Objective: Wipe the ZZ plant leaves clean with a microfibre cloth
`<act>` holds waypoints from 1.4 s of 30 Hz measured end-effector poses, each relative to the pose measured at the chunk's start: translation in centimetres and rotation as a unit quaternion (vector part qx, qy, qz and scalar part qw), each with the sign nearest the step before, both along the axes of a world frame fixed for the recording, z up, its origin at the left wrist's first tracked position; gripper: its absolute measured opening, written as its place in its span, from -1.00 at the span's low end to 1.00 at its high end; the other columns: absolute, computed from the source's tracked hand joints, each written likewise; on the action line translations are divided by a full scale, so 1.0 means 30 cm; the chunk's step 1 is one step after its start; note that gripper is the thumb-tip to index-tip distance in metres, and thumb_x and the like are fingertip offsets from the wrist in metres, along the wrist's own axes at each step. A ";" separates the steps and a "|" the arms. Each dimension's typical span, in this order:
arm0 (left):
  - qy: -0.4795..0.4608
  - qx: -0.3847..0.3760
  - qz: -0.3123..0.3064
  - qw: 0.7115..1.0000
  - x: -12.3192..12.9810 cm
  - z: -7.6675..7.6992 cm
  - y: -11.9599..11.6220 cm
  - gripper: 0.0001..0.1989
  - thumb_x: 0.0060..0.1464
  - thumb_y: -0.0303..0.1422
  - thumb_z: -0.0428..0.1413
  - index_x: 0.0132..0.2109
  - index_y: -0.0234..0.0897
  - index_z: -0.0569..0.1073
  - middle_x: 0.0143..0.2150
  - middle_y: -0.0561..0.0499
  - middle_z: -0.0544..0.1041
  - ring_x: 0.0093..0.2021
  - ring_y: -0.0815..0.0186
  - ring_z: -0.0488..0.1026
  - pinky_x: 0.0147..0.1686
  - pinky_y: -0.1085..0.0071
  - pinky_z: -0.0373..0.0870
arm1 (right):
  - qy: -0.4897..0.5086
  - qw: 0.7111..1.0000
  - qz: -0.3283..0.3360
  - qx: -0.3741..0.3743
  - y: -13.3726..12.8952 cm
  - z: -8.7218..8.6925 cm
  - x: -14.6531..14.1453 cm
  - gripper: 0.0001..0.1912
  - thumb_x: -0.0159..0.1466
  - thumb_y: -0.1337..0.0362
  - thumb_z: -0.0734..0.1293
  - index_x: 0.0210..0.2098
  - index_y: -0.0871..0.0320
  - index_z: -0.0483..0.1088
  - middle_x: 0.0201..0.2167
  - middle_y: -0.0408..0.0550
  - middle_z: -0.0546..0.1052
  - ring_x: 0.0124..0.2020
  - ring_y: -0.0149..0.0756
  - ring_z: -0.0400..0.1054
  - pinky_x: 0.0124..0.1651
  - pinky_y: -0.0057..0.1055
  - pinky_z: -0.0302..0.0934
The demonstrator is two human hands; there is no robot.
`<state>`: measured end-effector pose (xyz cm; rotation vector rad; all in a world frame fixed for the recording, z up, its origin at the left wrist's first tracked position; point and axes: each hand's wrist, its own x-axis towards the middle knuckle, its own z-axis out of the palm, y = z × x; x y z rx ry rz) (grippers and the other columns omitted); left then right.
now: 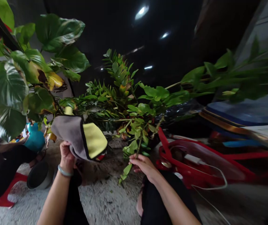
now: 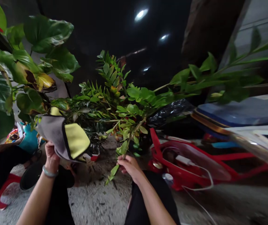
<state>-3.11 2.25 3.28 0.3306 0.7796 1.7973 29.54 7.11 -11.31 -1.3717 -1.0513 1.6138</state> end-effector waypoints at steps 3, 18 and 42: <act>-0.013 -0.030 0.038 0.999 0.021 0.071 0.099 -0.76 -0.24 -0.62 0.14 -0.40 -0.21 0.49 -0.52 0.14 0.58 -0.35 0.26 0.60 -0.10 0.37 0.51 | -0.001 1.000 -0.007 -0.003 0.002 0.003 -0.015 -0.77 -0.05 0.22 0.40 -0.38 0.13 0.41 -0.52 -0.11 0.57 -0.56 -0.33 0.44 -0.54 -0.46 0.27; 0.021 -0.097 -0.097 0.990 0.216 0.080 0.016 -0.60 -0.44 -0.67 0.12 -0.35 -0.22 0.52 -0.50 0.08 0.61 -0.36 0.15 0.61 -0.02 0.21 0.53 | -0.004 1.000 -0.001 0.000 -0.003 -0.010 -0.001 -0.79 -0.04 0.22 0.41 -0.39 0.13 0.42 -0.52 -0.10 0.58 -0.56 -0.32 0.43 -0.54 -0.46 0.27; 0.085 -0.205 -0.143 0.965 0.317 -0.043 0.191 -0.63 -0.32 -0.67 0.17 -0.28 -0.24 0.52 -0.43 0.00 0.62 -0.14 0.00 0.62 0.06 0.08 0.45 | -0.046 0.999 0.005 0.005 0.005 -0.002 -0.007 -0.88 0.00 0.27 0.36 -0.43 0.10 0.40 -0.55 -0.15 0.55 -0.56 -0.33 0.43 -0.53 -0.48 0.23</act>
